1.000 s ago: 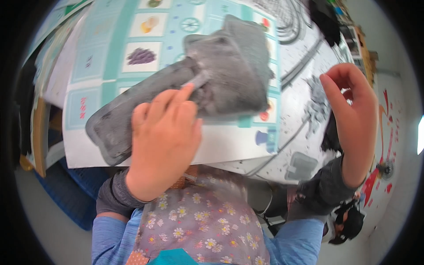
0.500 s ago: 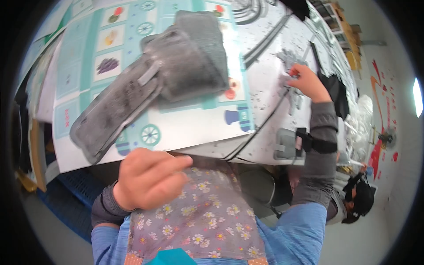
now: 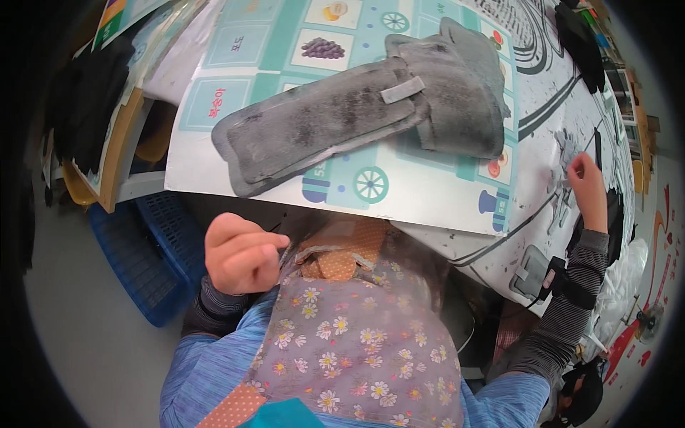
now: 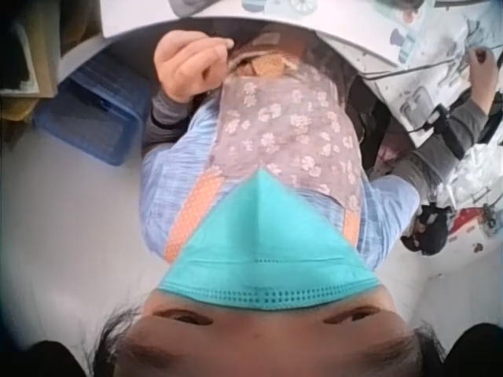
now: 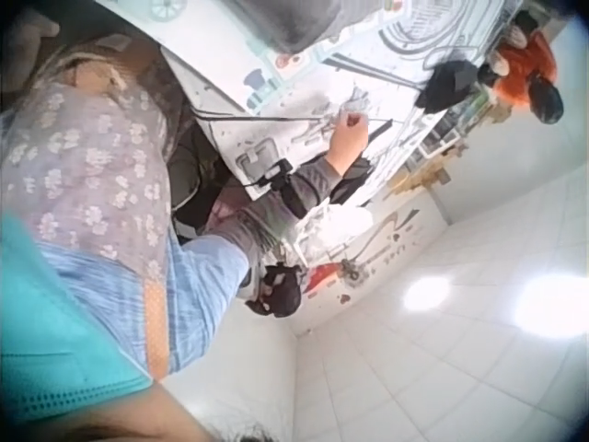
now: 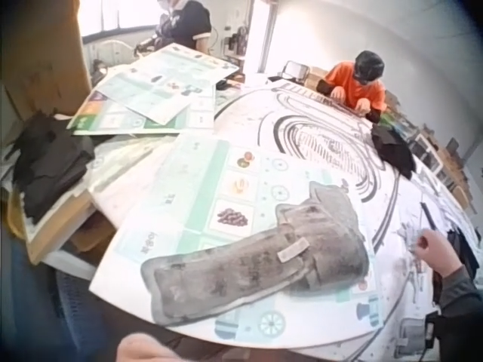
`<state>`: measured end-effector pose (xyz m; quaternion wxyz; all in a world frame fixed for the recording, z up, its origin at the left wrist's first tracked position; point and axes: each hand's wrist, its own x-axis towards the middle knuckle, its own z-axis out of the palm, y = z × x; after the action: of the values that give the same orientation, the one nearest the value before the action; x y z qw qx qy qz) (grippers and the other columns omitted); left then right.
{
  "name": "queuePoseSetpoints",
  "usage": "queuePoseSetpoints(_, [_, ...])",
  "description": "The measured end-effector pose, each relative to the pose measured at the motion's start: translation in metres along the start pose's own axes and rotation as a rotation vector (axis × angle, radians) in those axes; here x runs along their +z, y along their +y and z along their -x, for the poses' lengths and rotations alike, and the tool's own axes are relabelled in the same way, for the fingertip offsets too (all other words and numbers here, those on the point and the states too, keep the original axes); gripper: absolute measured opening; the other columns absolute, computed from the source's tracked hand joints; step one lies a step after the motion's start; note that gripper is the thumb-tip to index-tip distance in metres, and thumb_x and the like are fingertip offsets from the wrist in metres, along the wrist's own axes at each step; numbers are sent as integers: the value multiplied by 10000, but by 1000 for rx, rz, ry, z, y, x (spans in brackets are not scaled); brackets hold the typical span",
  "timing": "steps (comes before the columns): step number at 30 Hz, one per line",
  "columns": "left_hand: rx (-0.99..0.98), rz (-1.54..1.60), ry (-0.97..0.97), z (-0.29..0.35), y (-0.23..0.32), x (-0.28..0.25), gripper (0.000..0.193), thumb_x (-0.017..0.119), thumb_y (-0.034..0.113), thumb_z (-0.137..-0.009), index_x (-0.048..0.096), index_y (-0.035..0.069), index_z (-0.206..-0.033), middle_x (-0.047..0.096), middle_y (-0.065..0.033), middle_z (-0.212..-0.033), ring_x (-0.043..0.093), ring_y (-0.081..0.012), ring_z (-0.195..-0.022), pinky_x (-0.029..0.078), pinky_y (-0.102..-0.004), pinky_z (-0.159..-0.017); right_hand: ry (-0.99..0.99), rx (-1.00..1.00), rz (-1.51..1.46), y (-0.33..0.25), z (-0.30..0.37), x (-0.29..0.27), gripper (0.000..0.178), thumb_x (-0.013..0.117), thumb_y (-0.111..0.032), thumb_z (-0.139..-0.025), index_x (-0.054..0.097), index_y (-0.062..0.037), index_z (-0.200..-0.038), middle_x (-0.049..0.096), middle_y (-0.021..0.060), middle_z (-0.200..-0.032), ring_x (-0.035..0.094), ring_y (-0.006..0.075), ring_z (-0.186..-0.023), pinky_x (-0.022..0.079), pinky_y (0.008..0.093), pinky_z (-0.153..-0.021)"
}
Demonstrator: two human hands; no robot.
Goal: Applying small adhesive strips or Velcro to grey foam shoe components according to an instruction guide.
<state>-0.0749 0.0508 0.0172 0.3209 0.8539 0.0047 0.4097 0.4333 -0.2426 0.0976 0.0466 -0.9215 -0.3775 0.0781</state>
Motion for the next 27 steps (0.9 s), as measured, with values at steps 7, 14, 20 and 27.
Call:
queuePoseSetpoints(7, [-121, -222, 144, 7, -17, -19, 231, 585, -71, -874, 544, 42, -1071, 700, -108, -795, 560, -205, -668, 452, -302, -565, 300, -133, -318, -149, -5, -44, 142, 607, -92, -970, 654, -9, -1076, 640, -15, -918, 573, 68, -805, 479, 215, -767])
queuePoseSetpoints(14, [-200, -306, 295, 26, -35, -17, 221, 606, -98, -851, 584, 13, -1041, 699, -121, -893, 605, -229, -790, 498, -313, -709, -166, -495, -758, -332, 8, -11, 154, 656, -18, -920, 667, -13, -1073, 672, 8, -914, 616, 66, -817, 510, 203, -767])
queuePoseSetpoints(20, [-179, -592, 321, 27, -38, -14, 231, 684, 25, -752, 641, 121, -958, 719, 0, -1012, 591, -205, -851, 405, -330, -800, -498, -382, -914, -414, 24, 43, 73, 653, 5, -895, 635, 2, -966, 657, 19, -867, 613, 71, -760, 506, 214, -660])
queuePoseSetpoints(27, [-234, -570, 345, 31, -51, -12, 194, 725, 119, -781, 633, 165, -946, 695, 42, -1067, 584, -172, -915, 376, -341, -854, -424, -438, -753, -441, 30, 75, 210, 655, 15, -877, 453, -36, -901, 562, 3, -774, 583, 71, -741, 456, 228, -616])
